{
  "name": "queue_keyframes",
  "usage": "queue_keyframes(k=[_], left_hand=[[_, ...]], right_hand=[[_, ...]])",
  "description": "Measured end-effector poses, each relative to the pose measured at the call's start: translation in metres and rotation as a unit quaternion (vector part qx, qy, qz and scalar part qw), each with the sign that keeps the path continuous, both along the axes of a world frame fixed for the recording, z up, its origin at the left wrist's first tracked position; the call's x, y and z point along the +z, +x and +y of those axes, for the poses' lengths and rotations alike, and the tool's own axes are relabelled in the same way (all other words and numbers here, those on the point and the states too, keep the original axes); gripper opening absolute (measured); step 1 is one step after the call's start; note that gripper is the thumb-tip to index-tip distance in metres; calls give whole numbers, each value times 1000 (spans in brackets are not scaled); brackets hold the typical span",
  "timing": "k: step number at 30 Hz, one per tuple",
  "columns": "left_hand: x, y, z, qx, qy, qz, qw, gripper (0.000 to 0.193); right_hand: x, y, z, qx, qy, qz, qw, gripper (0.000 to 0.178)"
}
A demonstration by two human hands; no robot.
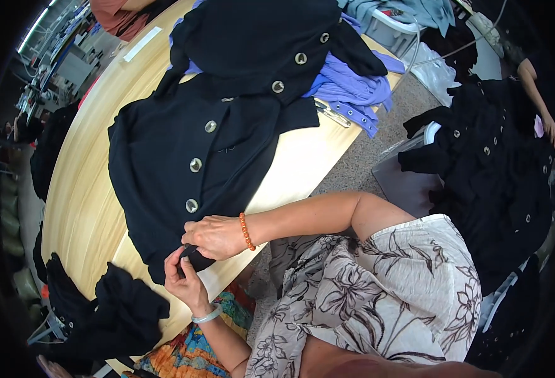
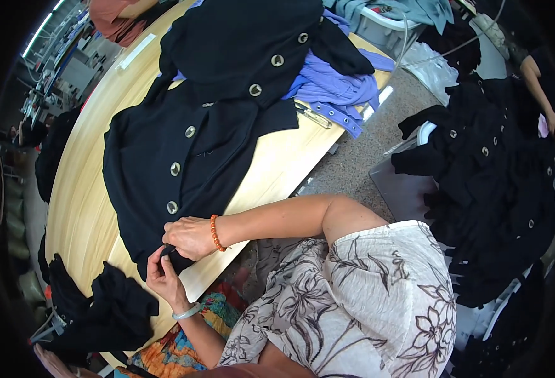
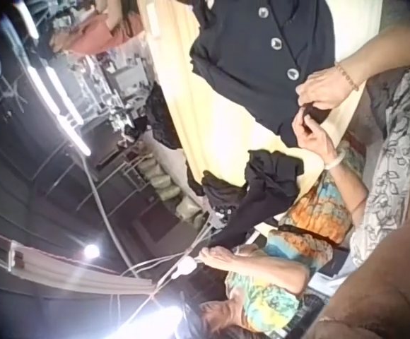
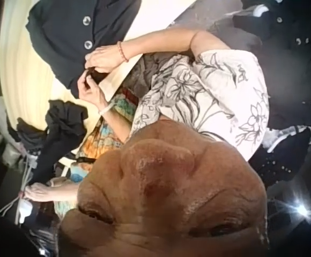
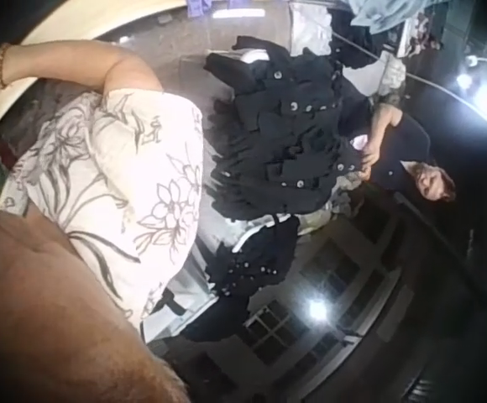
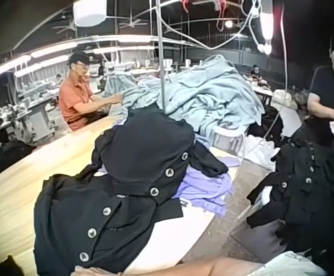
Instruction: Inspecting black garments with gold buttons for quality and trimming loose threads with scissors.
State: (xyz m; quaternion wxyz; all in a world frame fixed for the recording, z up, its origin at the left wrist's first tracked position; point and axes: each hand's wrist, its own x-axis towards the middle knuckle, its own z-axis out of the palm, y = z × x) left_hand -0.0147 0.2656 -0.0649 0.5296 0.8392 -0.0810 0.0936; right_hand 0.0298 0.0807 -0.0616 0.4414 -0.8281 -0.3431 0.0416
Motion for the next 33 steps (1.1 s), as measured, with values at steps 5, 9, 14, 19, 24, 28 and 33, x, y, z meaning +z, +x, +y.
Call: queue_keyframes(k=[5,9,14,19,24,28,33], left_hand=[[-4,3,2,9,-47,35,998,17],[-3,3,2,9,-29,18,999,13],[-8,5,10,-25,-13,37,999,9],[-5,9,13,-47,-45,107,992,8],[-3,9,18,-10,-40,93,995,9],[7,15,11,48,186,-45,980,10],[39,50,-59,-27,214,-129,968,22]], right_hand=[[-8,-4,5,-44,44,12,998,31],[-11,-6,8,-69,67,30,995,31],[-11,-6,7,-46,54,-28,997,11],[-11,-4,-3,-7,10,-37,999,13],[1,-4,-24,-52,-50,-64,995,22],[-4,0,-45,-111,-94,-114,983,13],[1,-6,-52,-139,-165,-186,959,12]])
